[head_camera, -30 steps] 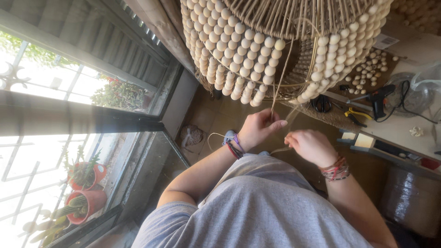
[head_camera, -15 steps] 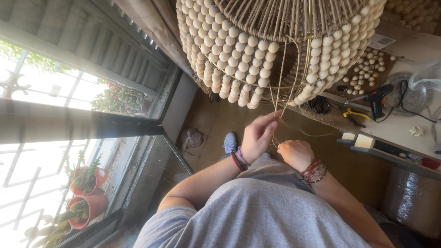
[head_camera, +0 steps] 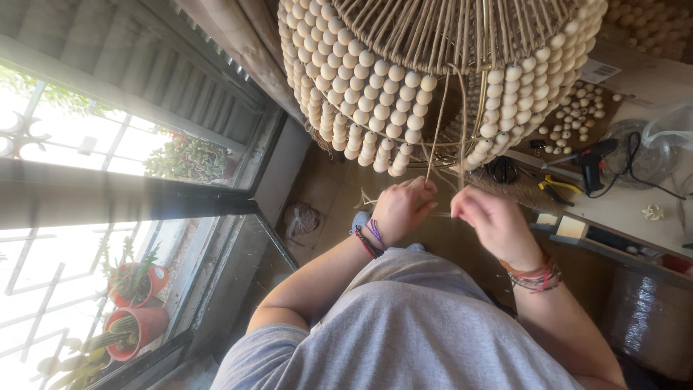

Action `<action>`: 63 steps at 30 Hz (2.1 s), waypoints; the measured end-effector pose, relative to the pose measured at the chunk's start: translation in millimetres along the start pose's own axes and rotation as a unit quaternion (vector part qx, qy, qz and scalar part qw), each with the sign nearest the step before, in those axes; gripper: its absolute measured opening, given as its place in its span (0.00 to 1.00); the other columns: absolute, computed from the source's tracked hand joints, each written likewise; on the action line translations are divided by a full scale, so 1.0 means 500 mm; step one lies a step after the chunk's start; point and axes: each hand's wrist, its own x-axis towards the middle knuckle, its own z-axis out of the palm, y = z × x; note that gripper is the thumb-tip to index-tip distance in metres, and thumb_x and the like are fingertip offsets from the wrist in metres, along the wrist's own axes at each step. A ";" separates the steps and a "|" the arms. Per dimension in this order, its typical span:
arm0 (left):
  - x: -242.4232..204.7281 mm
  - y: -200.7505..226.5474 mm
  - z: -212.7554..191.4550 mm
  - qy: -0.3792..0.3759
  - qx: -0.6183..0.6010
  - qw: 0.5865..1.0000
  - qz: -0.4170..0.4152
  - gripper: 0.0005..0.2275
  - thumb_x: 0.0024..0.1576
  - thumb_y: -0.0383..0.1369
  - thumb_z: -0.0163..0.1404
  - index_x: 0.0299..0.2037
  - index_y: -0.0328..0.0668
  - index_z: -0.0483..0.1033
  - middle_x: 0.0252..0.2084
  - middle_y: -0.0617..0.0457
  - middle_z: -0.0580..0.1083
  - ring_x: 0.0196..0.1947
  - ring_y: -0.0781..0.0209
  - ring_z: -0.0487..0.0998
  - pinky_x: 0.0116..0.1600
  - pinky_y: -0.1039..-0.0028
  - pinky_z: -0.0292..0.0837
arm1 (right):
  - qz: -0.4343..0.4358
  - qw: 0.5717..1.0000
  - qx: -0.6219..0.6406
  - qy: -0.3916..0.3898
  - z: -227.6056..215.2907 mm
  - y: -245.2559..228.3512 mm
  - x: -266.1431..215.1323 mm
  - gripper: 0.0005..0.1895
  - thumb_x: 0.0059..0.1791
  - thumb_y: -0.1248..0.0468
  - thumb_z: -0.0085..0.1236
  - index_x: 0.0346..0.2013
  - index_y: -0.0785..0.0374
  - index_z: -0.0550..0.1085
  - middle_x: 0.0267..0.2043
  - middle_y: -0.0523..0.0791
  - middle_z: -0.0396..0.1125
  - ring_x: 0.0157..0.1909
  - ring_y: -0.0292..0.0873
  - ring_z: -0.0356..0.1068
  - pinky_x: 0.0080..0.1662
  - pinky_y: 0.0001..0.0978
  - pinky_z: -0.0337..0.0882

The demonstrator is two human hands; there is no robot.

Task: The person constructs a beaded lampshade by threading wooden beads onto strings and securing them to the lampshade frame, occasionally using a small tool to help thread the strings.

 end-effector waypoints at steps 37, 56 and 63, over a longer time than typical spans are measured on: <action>0.069 0.227 0.177 -0.149 -0.519 0.840 0.051 0.14 0.71 0.33 0.32 0.51 0.31 0.71 0.24 0.58 0.66 0.32 0.56 0.82 0.45 0.71 0.76 | 0.098 0.980 -0.166 0.043 -0.035 0.286 -0.267 0.14 0.59 0.56 0.44 0.33 0.59 0.68 0.29 0.47 0.62 0.35 0.52 0.72 0.35 0.43 0.73; 0.382 0.303 0.378 -0.201 -0.300 0.931 0.046 0.10 0.70 0.35 0.35 0.45 0.45 0.70 0.20 0.53 0.69 0.20 0.56 0.69 0.32 0.68 0.68 | 0.272 0.924 -0.216 0.159 -0.296 0.578 -0.145 0.28 0.49 0.73 0.46 0.65 0.59 0.68 0.52 0.52 0.67 0.52 0.56 0.73 0.49 0.49 0.76; 0.483 0.345 0.423 -0.086 -0.274 0.958 -0.005 0.11 0.70 0.30 0.36 0.36 0.44 0.71 0.17 0.55 0.66 0.18 0.59 0.67 0.31 0.74 0.69 | 0.032 0.930 -0.293 0.219 -0.436 0.664 0.034 0.36 0.45 0.76 0.53 0.69 0.74 0.62 0.65 0.66 0.59 0.65 0.69 0.60 0.63 0.57 0.64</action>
